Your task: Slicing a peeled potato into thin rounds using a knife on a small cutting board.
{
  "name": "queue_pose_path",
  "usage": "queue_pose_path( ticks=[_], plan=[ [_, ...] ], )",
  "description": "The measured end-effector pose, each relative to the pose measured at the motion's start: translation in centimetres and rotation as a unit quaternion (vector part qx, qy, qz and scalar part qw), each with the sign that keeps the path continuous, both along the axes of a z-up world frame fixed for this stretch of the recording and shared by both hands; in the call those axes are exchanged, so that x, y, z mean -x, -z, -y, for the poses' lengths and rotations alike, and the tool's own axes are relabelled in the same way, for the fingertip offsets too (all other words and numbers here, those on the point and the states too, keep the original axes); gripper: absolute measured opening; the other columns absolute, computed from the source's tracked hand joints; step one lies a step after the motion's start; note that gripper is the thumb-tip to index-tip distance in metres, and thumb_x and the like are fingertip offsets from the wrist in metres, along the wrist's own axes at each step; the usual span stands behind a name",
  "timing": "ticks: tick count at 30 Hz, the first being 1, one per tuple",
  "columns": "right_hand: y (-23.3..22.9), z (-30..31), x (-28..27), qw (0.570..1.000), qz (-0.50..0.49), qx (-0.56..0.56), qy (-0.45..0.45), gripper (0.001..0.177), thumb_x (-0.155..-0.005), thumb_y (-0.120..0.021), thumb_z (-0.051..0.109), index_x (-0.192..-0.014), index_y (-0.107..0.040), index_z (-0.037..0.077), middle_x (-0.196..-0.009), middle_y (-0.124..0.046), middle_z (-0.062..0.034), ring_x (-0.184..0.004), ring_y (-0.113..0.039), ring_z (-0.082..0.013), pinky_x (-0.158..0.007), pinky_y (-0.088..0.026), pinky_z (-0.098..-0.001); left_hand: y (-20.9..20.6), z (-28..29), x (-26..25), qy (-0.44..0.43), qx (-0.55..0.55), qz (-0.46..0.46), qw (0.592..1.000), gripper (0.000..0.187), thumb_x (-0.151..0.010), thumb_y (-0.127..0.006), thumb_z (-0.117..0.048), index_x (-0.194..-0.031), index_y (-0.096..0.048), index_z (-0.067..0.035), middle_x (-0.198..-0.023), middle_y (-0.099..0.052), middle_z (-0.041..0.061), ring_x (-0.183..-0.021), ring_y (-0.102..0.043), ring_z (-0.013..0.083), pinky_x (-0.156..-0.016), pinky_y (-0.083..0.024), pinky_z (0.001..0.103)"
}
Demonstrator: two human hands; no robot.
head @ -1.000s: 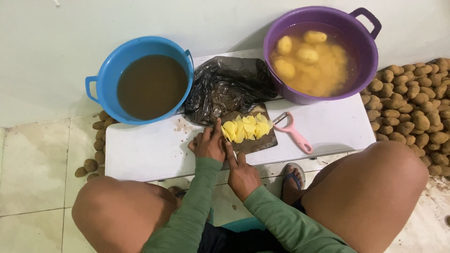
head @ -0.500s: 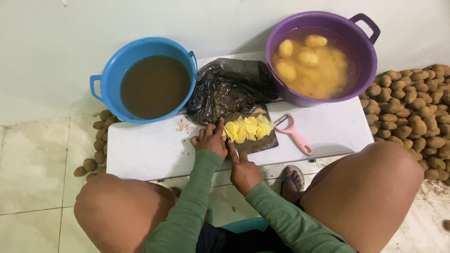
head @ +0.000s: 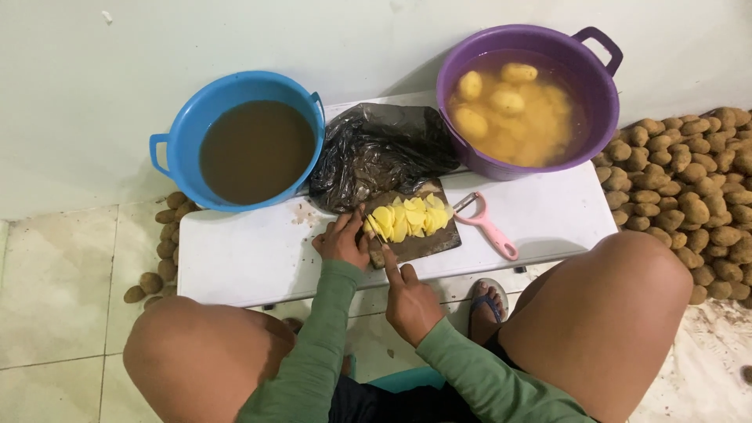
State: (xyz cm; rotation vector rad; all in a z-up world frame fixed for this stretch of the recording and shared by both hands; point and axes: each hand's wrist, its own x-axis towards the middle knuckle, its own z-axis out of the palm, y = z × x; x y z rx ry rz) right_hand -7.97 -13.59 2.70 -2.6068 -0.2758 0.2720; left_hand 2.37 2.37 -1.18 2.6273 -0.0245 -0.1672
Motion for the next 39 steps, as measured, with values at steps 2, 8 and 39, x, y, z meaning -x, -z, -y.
queue_pose_path(
  ticks=[2, 8, 39],
  plan=[
    [0.5, -0.4, -0.2, 1.000, 0.008, 0.002, 0.003, 0.084, -0.091, -0.046, 0.003, -0.170, -0.017, 0.012, -0.105, -0.056, -0.0203, -0.056, -0.066, -0.0414, -0.049, -0.055, -0.0525, -0.2, 0.1, 0.0, 0.001, -0.007, 0.008, 1.000, 0.062, -0.105, -0.056, -0.027, -0.163, -0.035, -0.029, -0.130, -0.052, -0.003, -0.119, -0.052, 0.0237, -0.107, -0.028, 0.062],
    [1.4, -0.8, -0.6, 1.000, 0.011, 0.014, 0.007, 0.086, -0.092, -0.047, 0.002, -0.170, -0.012, 0.010, -0.107, -0.055, -0.0215, -0.053, -0.064, -0.0371, -0.046, -0.052, -0.0494, 0.6, 0.1, 0.2, -0.006, 0.002, 0.032, 0.999, 0.072, -0.103, -0.058, -0.020, -0.167, -0.026, -0.024, -0.123, -0.055, 0.002, -0.117, -0.053, 0.0281, -0.107, -0.027, 0.065],
    [0.9, -0.5, -1.0, 0.999, 0.027, -0.029, 0.013, 0.083, -0.094, -0.046, 0.004, -0.170, -0.015, 0.012, -0.101, -0.059, -0.0210, -0.058, -0.069, -0.0438, -0.051, -0.057, -0.0546, 0.8, 0.2, 0.9, 0.020, -0.021, 0.130, 0.991, 0.040, -0.102, -0.060, -0.031, -0.142, -0.061, -0.023, -0.124, -0.051, -0.002, -0.108, -0.052, 0.0234, -0.099, -0.028, 0.053]
  ],
)
